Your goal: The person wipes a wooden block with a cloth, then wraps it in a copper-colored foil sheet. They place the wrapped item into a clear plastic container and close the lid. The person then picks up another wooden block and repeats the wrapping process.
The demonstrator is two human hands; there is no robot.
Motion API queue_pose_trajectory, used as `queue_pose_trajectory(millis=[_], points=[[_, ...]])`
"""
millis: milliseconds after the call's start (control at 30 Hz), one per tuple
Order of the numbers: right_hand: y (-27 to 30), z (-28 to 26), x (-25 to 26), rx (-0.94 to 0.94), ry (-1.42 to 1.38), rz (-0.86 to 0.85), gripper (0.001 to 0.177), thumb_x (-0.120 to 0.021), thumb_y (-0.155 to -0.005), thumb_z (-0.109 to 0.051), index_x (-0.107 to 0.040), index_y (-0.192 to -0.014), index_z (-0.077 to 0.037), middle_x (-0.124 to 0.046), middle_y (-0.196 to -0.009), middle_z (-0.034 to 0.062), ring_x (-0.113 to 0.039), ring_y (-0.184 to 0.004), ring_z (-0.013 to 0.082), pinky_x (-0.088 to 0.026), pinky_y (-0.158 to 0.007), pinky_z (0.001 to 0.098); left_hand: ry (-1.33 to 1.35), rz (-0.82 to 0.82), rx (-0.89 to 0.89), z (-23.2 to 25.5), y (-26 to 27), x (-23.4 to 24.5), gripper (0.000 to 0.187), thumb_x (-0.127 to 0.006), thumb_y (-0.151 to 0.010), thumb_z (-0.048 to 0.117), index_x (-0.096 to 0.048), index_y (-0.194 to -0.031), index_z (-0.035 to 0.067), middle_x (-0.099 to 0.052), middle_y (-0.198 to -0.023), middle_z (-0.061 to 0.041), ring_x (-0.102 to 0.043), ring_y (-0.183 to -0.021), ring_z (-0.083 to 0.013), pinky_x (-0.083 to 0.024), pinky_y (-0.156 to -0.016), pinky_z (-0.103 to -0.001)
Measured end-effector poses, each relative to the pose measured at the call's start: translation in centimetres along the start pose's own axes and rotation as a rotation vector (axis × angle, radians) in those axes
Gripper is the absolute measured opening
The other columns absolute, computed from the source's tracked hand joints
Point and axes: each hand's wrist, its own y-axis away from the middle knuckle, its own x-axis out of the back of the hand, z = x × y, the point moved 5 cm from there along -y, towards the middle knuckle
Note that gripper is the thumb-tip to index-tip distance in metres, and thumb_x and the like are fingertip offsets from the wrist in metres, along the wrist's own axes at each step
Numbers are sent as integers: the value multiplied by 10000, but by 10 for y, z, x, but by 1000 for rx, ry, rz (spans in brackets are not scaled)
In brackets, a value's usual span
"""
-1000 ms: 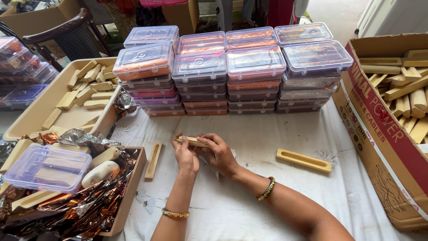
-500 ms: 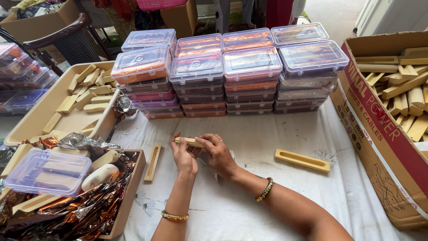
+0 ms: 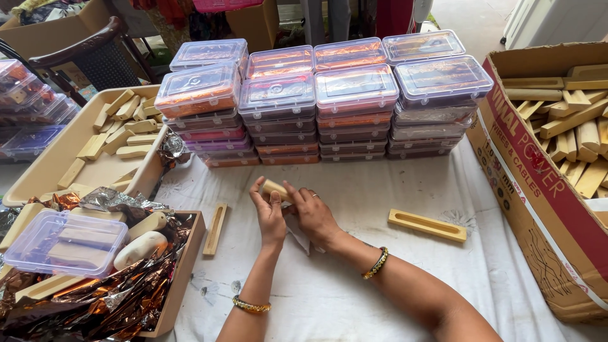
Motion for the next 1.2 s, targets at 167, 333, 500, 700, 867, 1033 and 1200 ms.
queue_pose_trajectory(millis=[167, 333, 500, 700, 867, 1033, 1200], points=[[-5, 18, -5, -171, -237, 53, 561, -507, -984, -60, -394, -1529, -130, -613, -1249, 171, -686, -1037, 324, -588, -897, 408, -115, -37, -102, 7, -12, 13, 603, -478, -1057, 445, -253, -1544, 171, -610, -1057, -44, -598, -1001, -148, -509, -904, -304], [-6, 19, -4, -222, -77, -144, 388, -551, -989, -157, -518, -1373, -105, -698, -1179, 191, -710, -977, 361, -554, -898, 484, -186, 24, 65, -8, -28, 42, 720, -510, -992, 551, -264, -1549, 167, -641, -954, -40, -635, -841, -130, -515, -734, -290], [-2, 10, -10, -144, 31, -189, 391, -531, -969, -137, -522, -1359, -110, -722, -1067, 173, -712, -899, 337, -570, -835, 476, -267, 7, 117, -19, -29, 49, 702, -506, -996, 576, -323, -1530, 159, -631, -936, -37, -633, -797, -115, -507, -698, -261], [-10, 24, 5, -277, -176, -94, 423, -467, -992, -118, -453, -1414, -110, -714, -979, 143, -659, -633, 218, -571, -541, 352, -199, -22, 184, -11, -29, 46, 687, -510, -973, 568, -354, -1501, 157, -619, -965, -20, -611, -747, -101, -489, -639, -259], [-22, 64, 36, -405, -324, 147, 432, -443, -1015, -119, -421, -1447, -126, -700, -859, 166, -575, -500, 190, -493, -366, 299, -207, -22, 197, -10, -28, 42, 662, -515, -983, 569, -400, -1481, 149, -608, -977, -17, -603, -748, -102, -496, -655, -266], [-19, 103, 64, -261, -212, 709, 386, -488, -1078, -124, -415, -1457, -125, -705, -960, 130, -694, -679, 225, -589, -530, 309, -363, -18, 82, -8, -27, 44, 620, -495, -1000, 591, -546, -1387, 108, -675, -956, -19, -660, -808, -119, -542, -744, -293], [-8, 73, 104, 24, 86, 950, 375, -527, -1122, -168, -424, -1479, -122, -655, -1182, 160, -682, -1043, 292, -621, -772, 404, -423, -24, 58, 3, -25, 40, 587, -484, -1010, 594, -660, -1281, 103, -710, -961, -28, -667, -842, -140, -547, -769, -311]])
